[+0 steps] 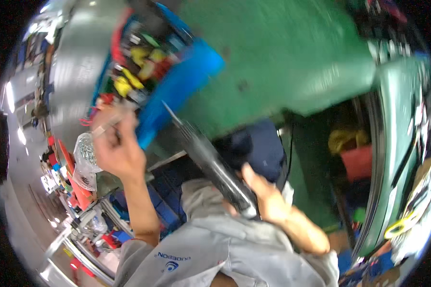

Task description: Assembling an electronic inverter unit by using an electric screwdriver to secure components inside a blue metal housing.

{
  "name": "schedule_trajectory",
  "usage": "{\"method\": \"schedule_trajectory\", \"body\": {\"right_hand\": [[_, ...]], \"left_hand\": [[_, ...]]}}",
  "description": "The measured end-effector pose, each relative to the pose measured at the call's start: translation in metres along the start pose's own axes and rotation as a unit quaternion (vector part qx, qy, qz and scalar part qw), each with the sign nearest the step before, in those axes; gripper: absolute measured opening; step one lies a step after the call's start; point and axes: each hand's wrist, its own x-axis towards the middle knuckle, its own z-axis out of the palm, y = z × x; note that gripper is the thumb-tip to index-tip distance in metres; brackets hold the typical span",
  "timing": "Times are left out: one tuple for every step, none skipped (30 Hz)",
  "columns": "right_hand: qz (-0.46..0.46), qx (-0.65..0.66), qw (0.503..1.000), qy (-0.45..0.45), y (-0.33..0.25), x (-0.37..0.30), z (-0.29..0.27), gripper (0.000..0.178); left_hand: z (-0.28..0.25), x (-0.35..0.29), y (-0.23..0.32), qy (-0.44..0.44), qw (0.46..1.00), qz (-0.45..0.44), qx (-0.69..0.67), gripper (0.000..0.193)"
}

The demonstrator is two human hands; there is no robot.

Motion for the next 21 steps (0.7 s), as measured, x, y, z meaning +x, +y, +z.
{"method": "schedule_trajectory", "body": {"right_hand": [[-0.006,0.015,0.999,0.036,0.013,-0.004,-0.001,0.092],[-0.048,-0.087,0.992,0.083,0.025,-0.010,-0.003,0.085],[-0.077,-0.191,0.971,0.119,0.019,-0.015,0.008,0.075],[-0.105,-0.272,0.947,0.139,0.012,-0.020,0.016,0.072],[-0.130,-0.346,0.916,0.158,0.010,-0.024,0.021,0.069],[-0.128,-0.350,0.913,0.164,0.007,-0.026,0.024,0.068],[-0.119,-0.309,0.931,0.152,0.008,-0.029,0.025,0.069],[-0.108,-0.266,0.948,0.141,0.009,-0.031,0.024,0.071],[-0.080,-0.232,0.959,0.145,0.010,-0.032,0.025,0.078],[-0.071,-0.239,0.957,0.147,0.005,-0.032,0.028,0.078],[-0.050,-0.209,0.968,0.127,0.001,-0.032,0.030,0.081],[-0.030,-0.177,0.978,0.107,-0.001,-0.033,0.031,0.085],[-0.035,-0.184,0.975,0.123,0.001,-0.031,0.031,0.086],[-0.042,-0.191,0.971,0.139,0.006,-0.030,0.029,0.088],[-0.056,-0.203,0.965,0.160,0.013,-0.028,0.026,0.090],[-0.061,-0.213,0.962,0.158,0.012,-0.025,0.027,0.090],[-0.066,-0.223,0.960,0.155,0.010,-0.022,0.027,0.091],[-0.067,-0.216,0.962,0.151,0.014,-0.023,0.022,0.095],[-0.065,-0.218,0.961,0.155,0.016,-0.022,0.021,0.095],[-0.068,-0.165,0.973,0.149,0.017,-0.021,0.022,0.096],[-0.072,-0.112,0.981,0.141,0.017,-0.021,0.022,0.097]], "left_hand": [[0.002,-0.004,0.003,-0.015,0.999,0.022,-0.035,0.015],[0.001,0.002,0.014,-0.043,0.997,0.066,-0.019,0.018],[-0.001,-0.002,0.012,-0.037,0.995,0.089,-0.037,0.022],[-0.004,-0.004,0.015,-0.041,0.996,0.072,-0.043,0.023],[-0.007,-0.006,0.017,-0.050,0.996,0.052,-0.051,0.025],[-0.010,-0.005,0.017,-0.052,0.996,0.041,-0.054,0.026],[-0.011,-0.005,0.016,-0.051,0.996,0.038,-0.064,0.027],[-0.012,-0.005,0.015,-0.052,0.995,0.034,-0.074,0.028],[-0.012,-0.006,0.013,-0.052,0.996,0.038,-0.069,0.031],[-0.013,-0.005,0.012,-0.047,0.996,0.028,-0.071,0.031],[-0.014,-0.004,0.011,-0.048,0.996,0.035,-0.073,0.032],[-0.014,-0.004,0.010,-0.050,0.995,0.042,-0.076,0.034],[-0.017,-0.005,0.010,-0.067,0.994,0.028,-0.083,0.028],[-0.018,-0.004,0.010,-0.064,0.994,0.021,-0.089,0.028],[-0.019,-0.002,0.009,-0.072,0.993,0.025,-0.088,0.029],[-0.019,-0.002,0.008,-0.081,0.992,0.029,-0.089,0.031],[-0.020,-0.003,0.006,-0.086,0.992,0.024,-0.091,0.033],[-0.019,-0.004,0.004,-0.084,0.992,0.019,-0.097,0.033],[-0.018,-0.004,0.001,-0.080,0.991,0.036,-0.100,0.037],[-0.017,-0.004,0.000,-0.075,0.991,0.053,-0.102,0.042],[-0.017,-0.004,0.001,-0.074,0.990,0.052,-0.105,0.042]]}}
